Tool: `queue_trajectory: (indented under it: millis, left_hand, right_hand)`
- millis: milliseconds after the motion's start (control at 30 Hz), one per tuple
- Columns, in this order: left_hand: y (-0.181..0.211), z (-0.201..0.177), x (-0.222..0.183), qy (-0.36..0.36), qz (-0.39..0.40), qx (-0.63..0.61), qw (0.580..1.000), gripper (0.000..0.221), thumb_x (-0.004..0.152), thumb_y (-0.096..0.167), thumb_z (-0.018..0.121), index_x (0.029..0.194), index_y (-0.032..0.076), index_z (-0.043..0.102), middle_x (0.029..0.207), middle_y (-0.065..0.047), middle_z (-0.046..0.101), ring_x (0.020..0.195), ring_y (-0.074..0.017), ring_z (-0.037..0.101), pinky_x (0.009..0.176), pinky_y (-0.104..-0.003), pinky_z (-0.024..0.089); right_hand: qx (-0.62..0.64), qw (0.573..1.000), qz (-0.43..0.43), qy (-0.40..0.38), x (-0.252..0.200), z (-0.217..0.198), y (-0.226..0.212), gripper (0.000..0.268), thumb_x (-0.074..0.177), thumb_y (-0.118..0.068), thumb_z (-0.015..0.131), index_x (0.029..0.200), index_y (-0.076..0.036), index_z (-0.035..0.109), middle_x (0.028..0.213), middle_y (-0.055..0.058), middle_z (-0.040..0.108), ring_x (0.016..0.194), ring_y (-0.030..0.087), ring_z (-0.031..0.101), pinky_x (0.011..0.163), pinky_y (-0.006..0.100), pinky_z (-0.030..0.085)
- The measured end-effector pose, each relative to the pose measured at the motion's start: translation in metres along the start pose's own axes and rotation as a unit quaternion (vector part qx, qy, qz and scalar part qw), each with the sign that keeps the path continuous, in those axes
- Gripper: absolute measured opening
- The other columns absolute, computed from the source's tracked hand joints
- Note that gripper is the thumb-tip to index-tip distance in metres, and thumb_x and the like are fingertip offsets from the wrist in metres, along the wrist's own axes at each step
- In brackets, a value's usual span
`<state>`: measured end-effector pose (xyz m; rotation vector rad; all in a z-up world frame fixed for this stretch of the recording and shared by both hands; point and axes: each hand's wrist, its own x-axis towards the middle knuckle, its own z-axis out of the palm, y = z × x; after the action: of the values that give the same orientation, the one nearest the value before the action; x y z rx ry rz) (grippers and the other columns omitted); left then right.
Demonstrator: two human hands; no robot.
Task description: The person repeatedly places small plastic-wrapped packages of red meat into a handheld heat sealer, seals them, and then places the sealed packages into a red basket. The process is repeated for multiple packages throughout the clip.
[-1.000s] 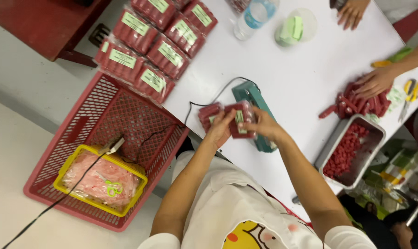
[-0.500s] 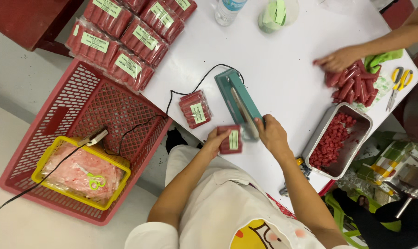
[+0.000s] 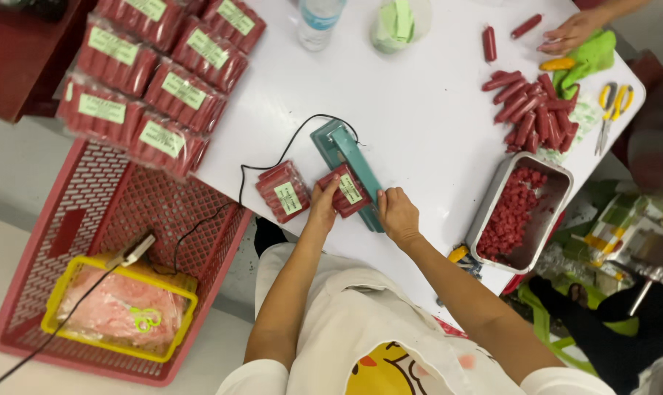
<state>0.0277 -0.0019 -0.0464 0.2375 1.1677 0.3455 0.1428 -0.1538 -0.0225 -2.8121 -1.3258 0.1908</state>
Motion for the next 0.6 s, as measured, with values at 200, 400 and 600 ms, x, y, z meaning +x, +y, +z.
queue_trajectory:
  millis: [200, 400, 600]
  left_hand:
    - [-0.005, -0.003, 0.011, 0.022, -0.019, 0.007, 1.000, 0.070, 0.080, 0.036, 0.091, 0.133, 0.017, 0.050, 0.120, -0.012, 0.061, 0.112, -0.0331, 0.065, 0.087, -0.054, 0.058]
    - [-0.004, 0.005, 0.005, 0.003, -0.009, -0.008, 1.000, 0.073, 0.082, 0.039, 0.088, 0.138, 0.014, 0.049, 0.127, -0.016, 0.059, 0.119, -0.0347, 0.061, 0.093, -0.055, 0.055]
    - [0.007, -0.012, -0.036, -0.070, -0.016, -0.006, 0.997, 0.040, 0.090, 0.023, 0.080, 0.122, 0.020, 0.056, 0.104, -0.001, 0.058, 0.093, -0.0189, 0.065, 0.075, -0.036, 0.059]
  right_hand:
    - [-0.023, 1.000, -0.009, 0.004, 0.000, -0.003, -0.001, 0.040, 0.110, -0.047, 0.036, 0.085, -0.020, 0.051, 0.077, 0.000, 0.049, 0.074, 0.019, 0.065, 0.064, 0.029, 0.055]
    - [0.023, 0.999, 0.037, -0.025, 0.001, -0.005, -0.005, 0.043, 0.110, -0.049, 0.034, 0.087, -0.018, 0.053, 0.078, 0.002, 0.052, 0.075, 0.022, 0.067, 0.065, 0.033, 0.056]
    - [0.162, 0.977, 0.124, -0.066, -0.002, -0.023, -0.004, 0.046, 0.113, -0.044, 0.033, 0.094, -0.010, 0.058, 0.081, 0.014, 0.060, 0.083, 0.037, 0.067, 0.073, 0.049, 0.056]
